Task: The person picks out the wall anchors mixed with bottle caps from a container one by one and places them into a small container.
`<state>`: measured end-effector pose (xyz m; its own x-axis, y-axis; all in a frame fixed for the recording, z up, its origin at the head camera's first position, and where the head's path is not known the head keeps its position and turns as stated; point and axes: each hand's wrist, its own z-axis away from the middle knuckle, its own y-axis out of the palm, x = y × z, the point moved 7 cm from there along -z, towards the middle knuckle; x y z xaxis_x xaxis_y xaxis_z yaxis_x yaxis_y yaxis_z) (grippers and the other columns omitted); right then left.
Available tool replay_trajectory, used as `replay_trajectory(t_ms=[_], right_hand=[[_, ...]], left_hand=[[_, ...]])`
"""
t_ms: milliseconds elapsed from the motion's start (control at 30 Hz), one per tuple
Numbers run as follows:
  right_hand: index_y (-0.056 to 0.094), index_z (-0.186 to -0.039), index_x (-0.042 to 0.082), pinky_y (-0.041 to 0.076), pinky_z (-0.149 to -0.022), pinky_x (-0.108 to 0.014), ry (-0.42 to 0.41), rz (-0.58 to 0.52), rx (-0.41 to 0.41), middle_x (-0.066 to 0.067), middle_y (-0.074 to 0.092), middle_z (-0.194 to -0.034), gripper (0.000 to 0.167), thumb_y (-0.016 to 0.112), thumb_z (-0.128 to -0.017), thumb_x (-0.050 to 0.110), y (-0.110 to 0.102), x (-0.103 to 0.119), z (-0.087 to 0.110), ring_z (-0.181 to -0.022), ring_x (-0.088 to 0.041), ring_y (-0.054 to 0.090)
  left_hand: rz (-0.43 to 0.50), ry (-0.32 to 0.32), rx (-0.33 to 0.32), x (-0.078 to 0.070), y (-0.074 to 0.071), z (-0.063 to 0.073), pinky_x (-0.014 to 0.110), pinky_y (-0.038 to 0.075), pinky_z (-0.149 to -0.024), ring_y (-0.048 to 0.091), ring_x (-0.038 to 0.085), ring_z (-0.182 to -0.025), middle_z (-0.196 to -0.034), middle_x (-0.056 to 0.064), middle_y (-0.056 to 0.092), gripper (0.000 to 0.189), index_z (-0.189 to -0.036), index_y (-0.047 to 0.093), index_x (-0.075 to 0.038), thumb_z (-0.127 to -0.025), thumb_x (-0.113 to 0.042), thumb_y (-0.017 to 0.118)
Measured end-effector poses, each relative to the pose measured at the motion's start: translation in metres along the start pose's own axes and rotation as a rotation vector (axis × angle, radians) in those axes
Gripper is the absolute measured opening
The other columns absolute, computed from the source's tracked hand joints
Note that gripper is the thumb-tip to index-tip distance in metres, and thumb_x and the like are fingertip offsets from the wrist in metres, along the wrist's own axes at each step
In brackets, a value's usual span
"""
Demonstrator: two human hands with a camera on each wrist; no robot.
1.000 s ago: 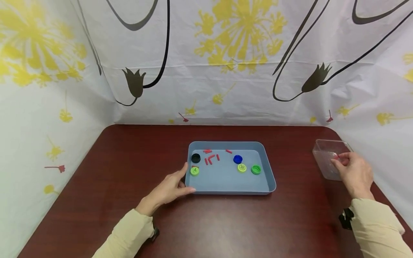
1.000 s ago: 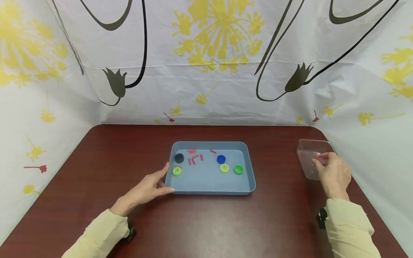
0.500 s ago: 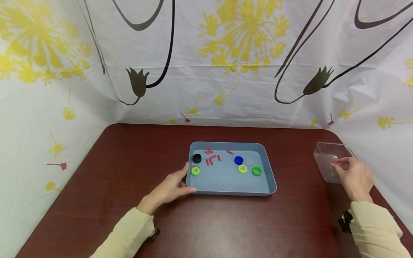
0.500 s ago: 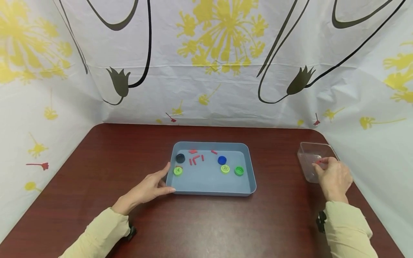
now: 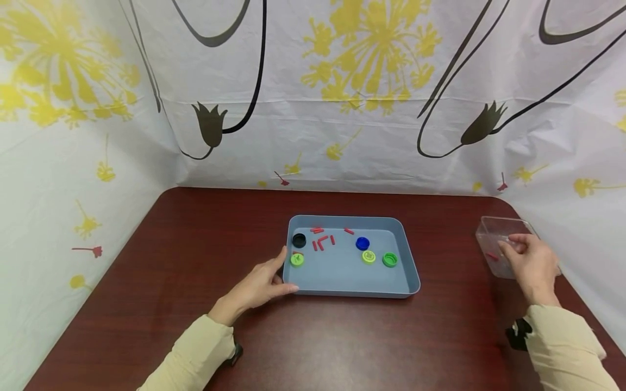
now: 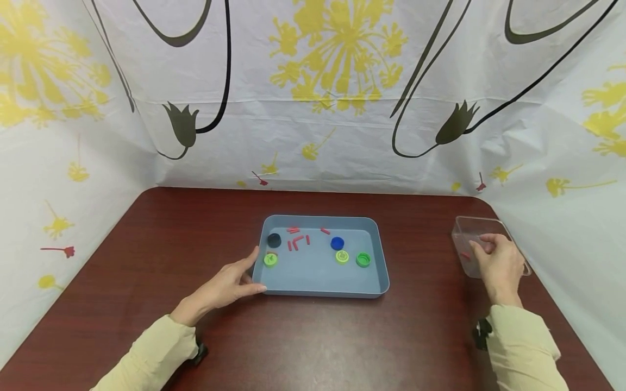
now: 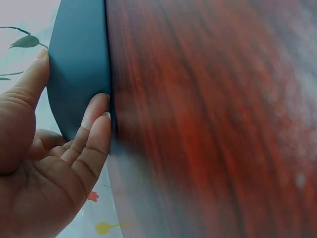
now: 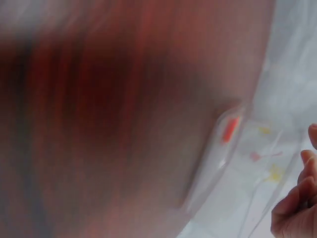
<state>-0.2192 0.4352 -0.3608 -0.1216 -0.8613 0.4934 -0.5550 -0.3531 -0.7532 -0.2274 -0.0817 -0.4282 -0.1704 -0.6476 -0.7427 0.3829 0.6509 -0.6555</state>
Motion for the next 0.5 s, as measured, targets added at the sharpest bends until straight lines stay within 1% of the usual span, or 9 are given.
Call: replay_trajectory(t_ms=[33,67,100,167,267,333,400,467,500], right_hand=[[0.066,-0.100,-0.007,0.030,-0.051,-0.022,0.007,-0.028,-0.001,0.016,0.047,-0.058,0.024,0.069,-0.084,0.011,0.001,0.004,-0.001,-0.052,0.012,0.034],[0.066,-0.101,-0.006,0.030,-0.052,-0.019,0.013,-0.050,-0.005,0.022,0.042,-0.059,0.024,0.068,-0.085,0.013,0.002,0.010,-0.002,-0.051,0.014,0.033],[0.067,-0.101,-0.005,0.030,-0.052,-0.018,0.017,-0.077,-0.004,0.026,0.040,-0.059,0.025,0.068,-0.086,0.014,0.003,0.016,-0.003,-0.051,0.014,0.033],[0.067,-0.102,-0.003,0.031,-0.052,-0.015,0.021,-0.139,0.018,0.028,0.040,-0.060,0.027,0.067,-0.087,0.019,0.008,0.030,-0.005,-0.051,0.011,0.037],[0.066,-0.104,-0.001,0.034,-0.055,-0.012,0.013,-0.268,0.092,0.029,0.047,-0.064,0.029,0.066,-0.088,0.024,0.021,0.053,-0.008,-0.056,0.009,0.043],[0.064,-0.106,-0.001,0.039,-0.055,-0.012,0.001,-0.383,0.182,0.028,0.052,-0.068,0.032,0.065,-0.089,0.026,0.033,0.068,-0.009,-0.060,0.007,0.049],[0.062,-0.109,-0.003,0.043,-0.059,-0.012,-0.006,-0.486,0.292,0.025,0.058,-0.075,0.036,0.064,-0.090,0.027,0.048,0.084,-0.009,-0.068,0.006,0.053],[0.060,-0.113,-0.004,0.047,-0.065,-0.014,-0.007,-0.566,0.409,0.023,0.061,-0.082,0.040,0.064,-0.090,0.028,0.064,0.100,-0.008,-0.075,0.003,0.057],[0.059,-0.115,-0.004,0.048,-0.068,-0.016,-0.005,-0.583,0.471,0.022,0.062,-0.085,0.042,0.063,-0.091,0.029,0.072,0.107,-0.007,-0.077,0.001,0.058]], left_hand=[[0.000,0.000,-0.001,0.000,0.000,0.000,0.024,0.047,-0.063,0.054,0.010,-0.071,-0.136,0.011,0.045,0.097,-0.152,0.016,-0.012,-0.079,-0.036,0.075],[0.000,0.000,-0.001,0.000,0.000,0.000,0.024,0.047,-0.062,0.054,0.010,-0.071,-0.135,0.011,0.045,0.096,-0.152,0.016,-0.012,-0.079,-0.036,0.075],[-0.001,-0.001,-0.003,0.000,-0.001,0.000,0.024,0.047,-0.062,0.054,0.010,-0.071,-0.135,0.011,0.045,0.096,-0.152,0.016,-0.012,-0.079,-0.036,0.075],[-0.003,-0.001,-0.003,0.000,-0.001,0.000,0.024,0.047,-0.063,0.054,0.010,-0.072,-0.136,0.011,0.045,0.096,-0.152,0.016,-0.012,-0.079,-0.036,0.075],[0.000,0.001,-0.002,0.000,-0.001,0.000,0.024,0.047,-0.063,0.054,0.010,-0.072,-0.136,0.011,0.044,0.096,-0.152,0.016,-0.013,-0.079,-0.037,0.074],[0.001,0.008,-0.001,0.000,-0.001,0.000,0.024,0.047,-0.063,0.054,0.010,-0.072,-0.137,0.011,0.044,0.096,-0.152,0.016,-0.012,-0.079,-0.038,0.074],[0.003,0.015,0.000,0.000,0.000,0.000,0.024,0.047,-0.064,0.054,0.010,-0.072,-0.137,0.011,0.044,0.096,-0.152,0.016,-0.012,-0.079,-0.038,0.074],[0.002,0.024,0.002,0.000,0.000,0.000,0.024,0.047,-0.064,0.054,0.010,-0.072,-0.138,0.011,0.043,0.096,-0.152,0.016,-0.011,-0.080,-0.038,0.074],[0.001,0.031,0.004,0.000,0.001,0.000,0.023,0.047,-0.065,0.054,0.010,-0.073,-0.139,0.011,0.042,0.096,-0.151,0.016,-0.011,-0.080,-0.039,0.073]])
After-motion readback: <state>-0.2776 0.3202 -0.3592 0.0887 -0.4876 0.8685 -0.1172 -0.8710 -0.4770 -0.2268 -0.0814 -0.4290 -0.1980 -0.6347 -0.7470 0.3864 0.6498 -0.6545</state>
